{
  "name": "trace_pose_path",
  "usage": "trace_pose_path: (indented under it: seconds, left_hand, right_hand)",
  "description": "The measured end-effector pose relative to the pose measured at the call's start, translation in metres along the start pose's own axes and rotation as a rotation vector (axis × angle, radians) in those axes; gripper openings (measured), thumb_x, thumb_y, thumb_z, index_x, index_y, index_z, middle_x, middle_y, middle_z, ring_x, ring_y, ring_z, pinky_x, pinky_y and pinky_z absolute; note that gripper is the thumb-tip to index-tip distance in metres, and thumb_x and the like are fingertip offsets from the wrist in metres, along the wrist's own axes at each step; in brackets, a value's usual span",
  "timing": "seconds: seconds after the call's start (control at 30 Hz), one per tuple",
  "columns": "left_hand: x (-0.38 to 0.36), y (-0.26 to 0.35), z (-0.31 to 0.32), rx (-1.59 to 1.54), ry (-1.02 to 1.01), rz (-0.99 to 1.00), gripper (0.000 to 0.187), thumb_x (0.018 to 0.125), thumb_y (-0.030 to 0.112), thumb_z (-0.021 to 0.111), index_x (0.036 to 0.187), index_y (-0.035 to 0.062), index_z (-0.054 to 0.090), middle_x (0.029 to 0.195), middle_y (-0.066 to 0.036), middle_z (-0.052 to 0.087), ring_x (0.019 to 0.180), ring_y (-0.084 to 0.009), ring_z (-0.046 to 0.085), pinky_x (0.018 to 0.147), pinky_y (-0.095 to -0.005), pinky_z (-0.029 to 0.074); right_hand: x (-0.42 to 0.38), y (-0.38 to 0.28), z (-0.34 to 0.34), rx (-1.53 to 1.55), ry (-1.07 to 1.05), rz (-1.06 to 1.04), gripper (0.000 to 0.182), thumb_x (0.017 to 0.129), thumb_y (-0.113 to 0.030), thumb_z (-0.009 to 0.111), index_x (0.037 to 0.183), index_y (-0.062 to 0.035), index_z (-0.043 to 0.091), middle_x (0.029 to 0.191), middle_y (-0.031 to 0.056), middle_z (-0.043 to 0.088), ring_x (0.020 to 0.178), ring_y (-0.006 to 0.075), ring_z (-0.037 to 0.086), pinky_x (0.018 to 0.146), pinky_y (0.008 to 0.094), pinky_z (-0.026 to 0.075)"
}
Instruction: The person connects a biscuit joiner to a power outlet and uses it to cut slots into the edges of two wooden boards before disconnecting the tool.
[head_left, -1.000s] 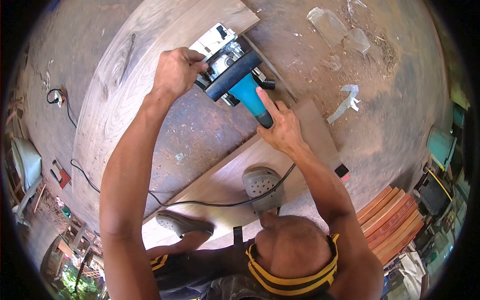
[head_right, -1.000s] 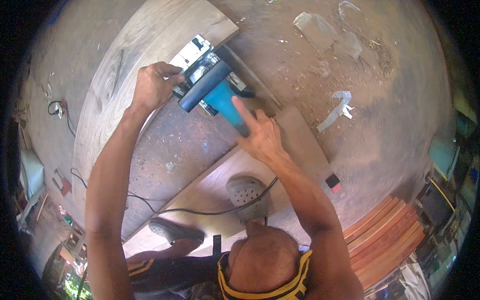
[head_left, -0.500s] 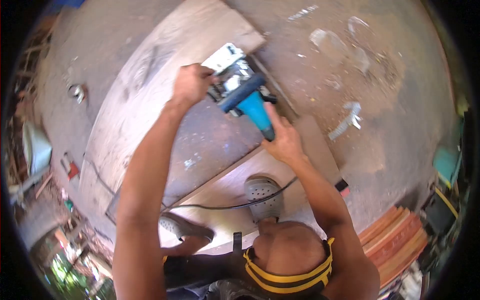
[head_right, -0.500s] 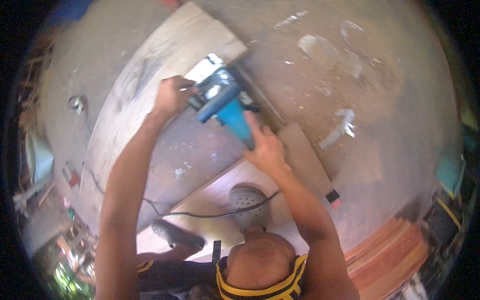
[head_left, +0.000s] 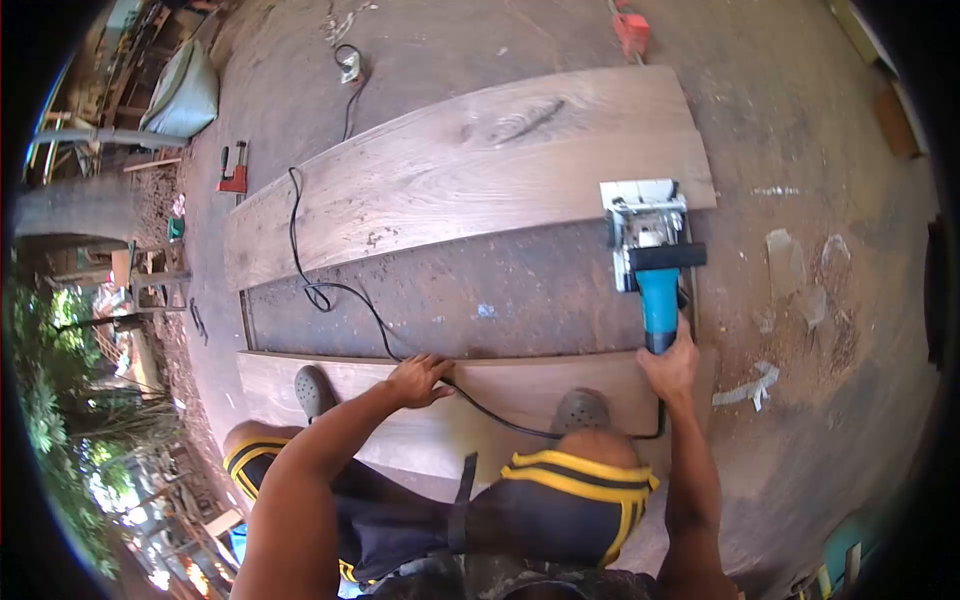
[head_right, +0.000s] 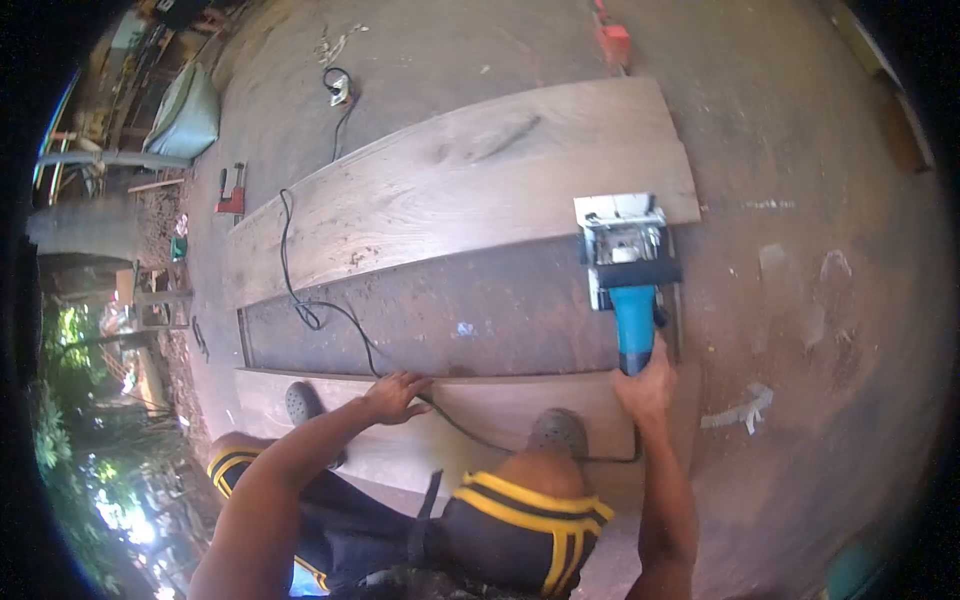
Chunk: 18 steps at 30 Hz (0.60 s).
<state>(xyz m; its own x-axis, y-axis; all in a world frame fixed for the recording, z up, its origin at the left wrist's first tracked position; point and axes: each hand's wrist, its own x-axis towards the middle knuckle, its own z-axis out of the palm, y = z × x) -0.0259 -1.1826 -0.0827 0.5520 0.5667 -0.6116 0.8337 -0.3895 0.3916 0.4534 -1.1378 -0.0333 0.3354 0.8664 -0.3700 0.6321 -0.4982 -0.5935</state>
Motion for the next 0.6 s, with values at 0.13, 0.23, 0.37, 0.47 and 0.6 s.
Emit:
trace_pose_path:
  seconds: [0.13, 0.23, 0.37, 0.47, 0.6]
  left_hand:
    - [-0.032, -0.052, 0.002, 0.033, -0.009, 0.066, 0.05, 0.094, 0.039, 0.066, 0.133, 0.0089, 0.06, 0.122, -0.016, 0.065, 0.117, -0.0365, 0.061, 0.102, -0.0487, 0.047]
    - [-0.054, -0.124, 0.026, 0.113, -0.025, 0.093, 0.041, 0.091, 0.033, 0.067, 0.124, 0.0091, 0.064, 0.117, -0.014, 0.067, 0.115, -0.0341, 0.062, 0.101, -0.0464, 0.047]
    - [-0.09, -0.178, 0.033, 0.034, 0.029, 0.084, 0.029, 0.09, 0.03, 0.066, 0.11, 0.0095, 0.069, 0.109, -0.012, 0.069, 0.107, -0.0323, 0.064, 0.097, -0.0441, 0.048]
    - [-0.117, -0.207, 0.002, 0.003, 0.007, 0.152, 0.026, 0.089, 0.035, 0.068, 0.098, 0.0101, 0.072, 0.097, -0.011, 0.07, 0.1, -0.0305, 0.066, 0.095, -0.0434, 0.048]
    - [-0.191, -0.296, -0.036, 0.048, -0.177, 0.018, 0.032, 0.075, 0.043, 0.078, 0.083, 0.0125, 0.073, 0.085, -0.009, 0.072, 0.087, -0.029, 0.07, 0.094, -0.0454, 0.048]
  right_hand:
    - [-0.024, -0.012, -0.002, 0.082, -0.031, -0.118, 0.083, 0.064, -0.016, 0.08, 0.139, 0.005, 0.052, 0.115, 0.0251, 0.068, 0.107, 0.0391, 0.067, 0.096, 0.0462, 0.052]
    - [-0.043, -0.049, -0.005, 0.014, -0.046, -0.06, 0.083, 0.063, -0.015, 0.083, 0.138, 0.0042, 0.054, 0.115, 0.0188, 0.068, 0.106, 0.0322, 0.066, 0.095, 0.0427, 0.052]
    - [-0.071, -0.104, -0.004, -0.016, 0.006, 0.147, 0.083, 0.063, -0.013, 0.085, 0.138, 0.0046, 0.053, 0.113, 0.0147, 0.066, 0.101, 0.0255, 0.065, 0.091, 0.0399, 0.053]
    - [-0.08, -0.145, 0.0, 0.095, -0.012, 0.136, 0.074, 0.063, -0.012, 0.085, 0.131, 0.0028, 0.059, 0.1, 0.0087, 0.065, 0.093, 0.0188, 0.063, 0.082, 0.0363, 0.054]
    - [-0.098, -0.187, 0.012, 0.142, -0.027, 0.109, 0.058, 0.064, -0.01, 0.081, 0.118, -0.0004, 0.062, 0.092, 0.0043, 0.063, 0.085, 0.0166, 0.061, 0.078, 0.0332, 0.052]
